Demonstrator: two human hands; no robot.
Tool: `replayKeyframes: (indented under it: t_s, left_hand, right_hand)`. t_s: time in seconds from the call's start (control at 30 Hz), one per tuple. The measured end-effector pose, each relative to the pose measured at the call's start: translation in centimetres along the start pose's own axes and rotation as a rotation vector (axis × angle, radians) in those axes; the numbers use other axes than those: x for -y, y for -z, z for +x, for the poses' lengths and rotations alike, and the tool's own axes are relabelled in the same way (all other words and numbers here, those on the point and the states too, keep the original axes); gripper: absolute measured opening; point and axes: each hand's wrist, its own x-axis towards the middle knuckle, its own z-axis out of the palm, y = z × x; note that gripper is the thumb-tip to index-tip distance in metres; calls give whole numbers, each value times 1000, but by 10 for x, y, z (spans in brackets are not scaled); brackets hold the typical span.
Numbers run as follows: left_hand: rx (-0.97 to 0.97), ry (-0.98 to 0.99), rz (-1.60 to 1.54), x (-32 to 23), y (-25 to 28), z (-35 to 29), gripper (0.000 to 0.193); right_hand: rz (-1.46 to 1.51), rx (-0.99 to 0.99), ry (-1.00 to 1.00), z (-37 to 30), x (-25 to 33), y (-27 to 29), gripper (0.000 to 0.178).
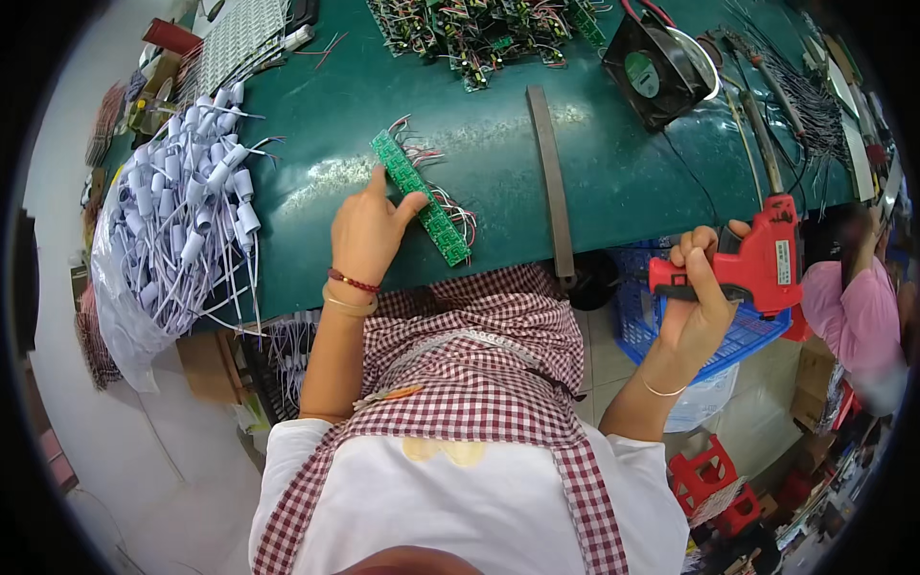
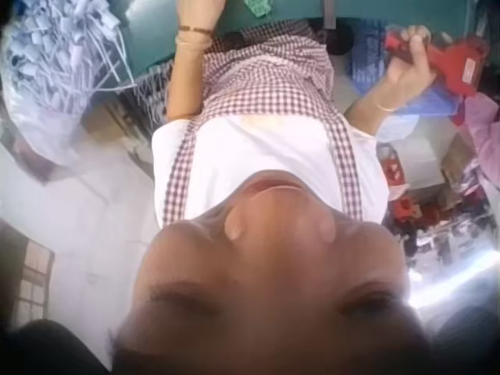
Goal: Assembling white bulb sockets onto a green circuit board using a hot glue gun.
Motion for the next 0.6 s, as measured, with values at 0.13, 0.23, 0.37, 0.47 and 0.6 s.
replayKeyframes:
  t_s: [0.13,0.23,0.37,0.47,0.6]
  left_hand:
    - [-491,-633,120,-42,-6,3,27]
    - [-346,-1249,213,-72,-43,39,21]
    - [-81,-1534,555,-92,-49,70,13]
    - [-173,-1647,535,-88,-47,76,12]
    - [-161,-1573,367,-71,-2,55,23]
  right_hand:
    - [-19,-92,10,3,0,5,48]
    - [3,-83,-11,-1,1,-4,47]
    - [44,-74,9,-10,-1,6,45]
    - [-4,-101,12,-18,0,11,46]
    - [-34,-151,8,-13,-3,11,47]
